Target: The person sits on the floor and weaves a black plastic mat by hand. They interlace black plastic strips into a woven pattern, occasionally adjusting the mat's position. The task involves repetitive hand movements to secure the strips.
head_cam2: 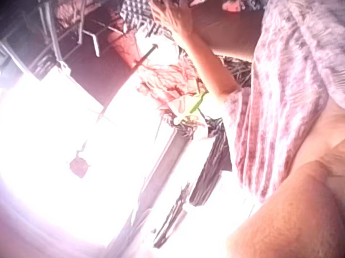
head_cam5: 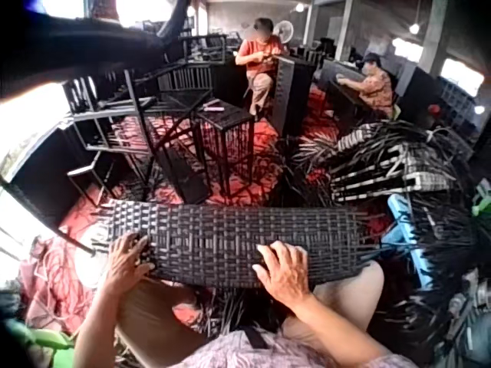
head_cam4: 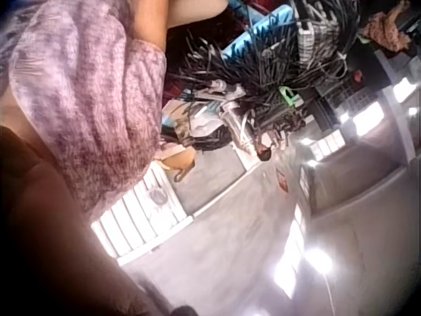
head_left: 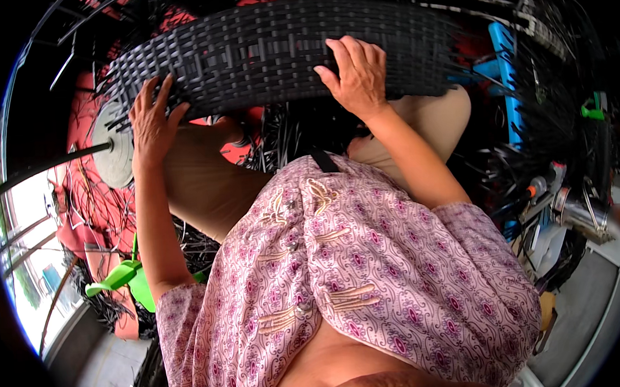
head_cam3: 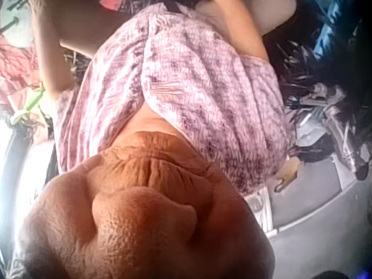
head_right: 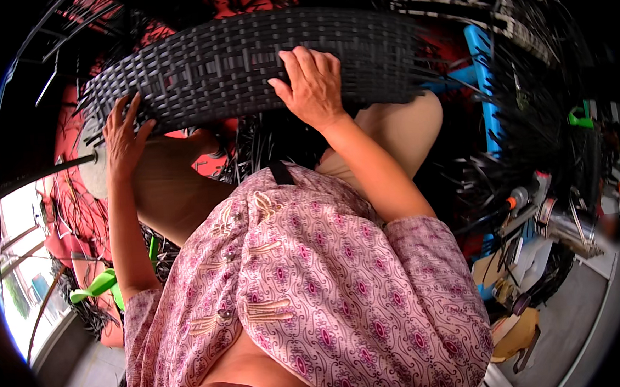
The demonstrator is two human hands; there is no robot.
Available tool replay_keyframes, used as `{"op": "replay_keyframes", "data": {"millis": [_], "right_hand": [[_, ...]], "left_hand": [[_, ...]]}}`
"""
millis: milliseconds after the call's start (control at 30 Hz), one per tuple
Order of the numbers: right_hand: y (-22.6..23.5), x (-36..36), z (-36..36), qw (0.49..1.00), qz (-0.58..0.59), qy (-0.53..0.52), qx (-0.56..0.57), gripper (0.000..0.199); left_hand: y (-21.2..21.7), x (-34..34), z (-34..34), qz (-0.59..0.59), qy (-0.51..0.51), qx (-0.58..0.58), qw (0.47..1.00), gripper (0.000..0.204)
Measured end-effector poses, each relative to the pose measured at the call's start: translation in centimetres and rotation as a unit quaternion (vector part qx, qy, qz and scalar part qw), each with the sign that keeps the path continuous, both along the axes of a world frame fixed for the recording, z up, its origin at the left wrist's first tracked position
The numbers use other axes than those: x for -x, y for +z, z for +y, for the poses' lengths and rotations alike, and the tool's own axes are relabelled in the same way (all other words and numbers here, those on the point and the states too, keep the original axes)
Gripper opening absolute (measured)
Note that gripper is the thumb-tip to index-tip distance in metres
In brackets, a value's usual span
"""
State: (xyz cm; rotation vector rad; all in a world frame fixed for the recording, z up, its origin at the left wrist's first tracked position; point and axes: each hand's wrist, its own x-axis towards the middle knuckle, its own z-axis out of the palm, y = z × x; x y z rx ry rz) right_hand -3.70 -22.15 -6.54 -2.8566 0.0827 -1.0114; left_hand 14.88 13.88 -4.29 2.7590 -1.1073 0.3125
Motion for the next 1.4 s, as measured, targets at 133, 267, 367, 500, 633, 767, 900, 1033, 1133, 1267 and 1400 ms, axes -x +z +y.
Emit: {"op": "replay_keyframes", "data": {"millis": [133, 267, 367, 500, 633, 767, 900, 1033, 1133, 1267, 1400], "right_hand": [[0.3, -0.6, -1.2, 0.999, -0.006, 0.026, -0.02, 0.057], [0.0, 1.1, -3.0, 0.995, -0.018, 0.068, -0.064, 0.062], [-0.2, 3.5, -4.0, 0.998, -0.006, 0.031, -0.061, 0.056], [0.2, 5.1, -5.6, 1.0, 0.019, -0.016, -0.018, 0.042], [0.2, 5.6, -6.7, 0.999, -0.004, 0.023, -0.035, 0.04], [0.2, 5.9, -8.0, 0.998, -0.016, -0.059, -0.014, 0.039], [1.3, 5.3, -10.0, 0.997, -0.037, -0.068, -0.009, 0.045], [1.3, 5.9, -10.5, 0.997, -0.05, -0.041, -0.037, 0.044], [0.5, 7.4, -8.7, 0.999, 0.013, -0.048, 0.002, 0.043], [0.1, 8.0, -7.2, 0.997, 0.046, -0.059, -0.002, 0.043], [-0.5, 7.8, -6.7, 0.997, 0.013, -0.067, 0.022, 0.042]], "left_hand": [[-0.6, -0.4, 0.3, -0.007, -0.004, -0.004, 1.0, 0.062], [0.0, -0.3, 0.1, 0.002, -0.011, -0.013, 1.0, 0.063], [-0.4, -0.2, 0.3, 0.018, -0.007, -0.022, 1.0, 0.064], [-0.2, -0.3, 0.9, 0.027, -0.014, -0.002, 1.0, 0.063], [0.1, -0.2, 0.6, 0.029, -0.016, -0.007, 0.999, 0.06], [-0.2, -0.4, 0.7, 0.03, -0.012, -0.008, 0.999, 0.06], [-0.2, -0.1, 0.8, 0.034, -0.015, 0.002, 0.999, 0.06], [-0.2, 0.0, 1.2, 0.035, -0.025, 0.043, 0.998, 0.062], [1.0, 0.4, 0.6, 0.021, -0.018, -0.002, 1.0, 0.064], [0.8, 2.5, 0.9, -0.033, 0.05, -0.033, 0.998, 0.065], [1.5, 5.5, -4.6, -0.008, 0.049, 0.056, 0.997, 0.06]]}}
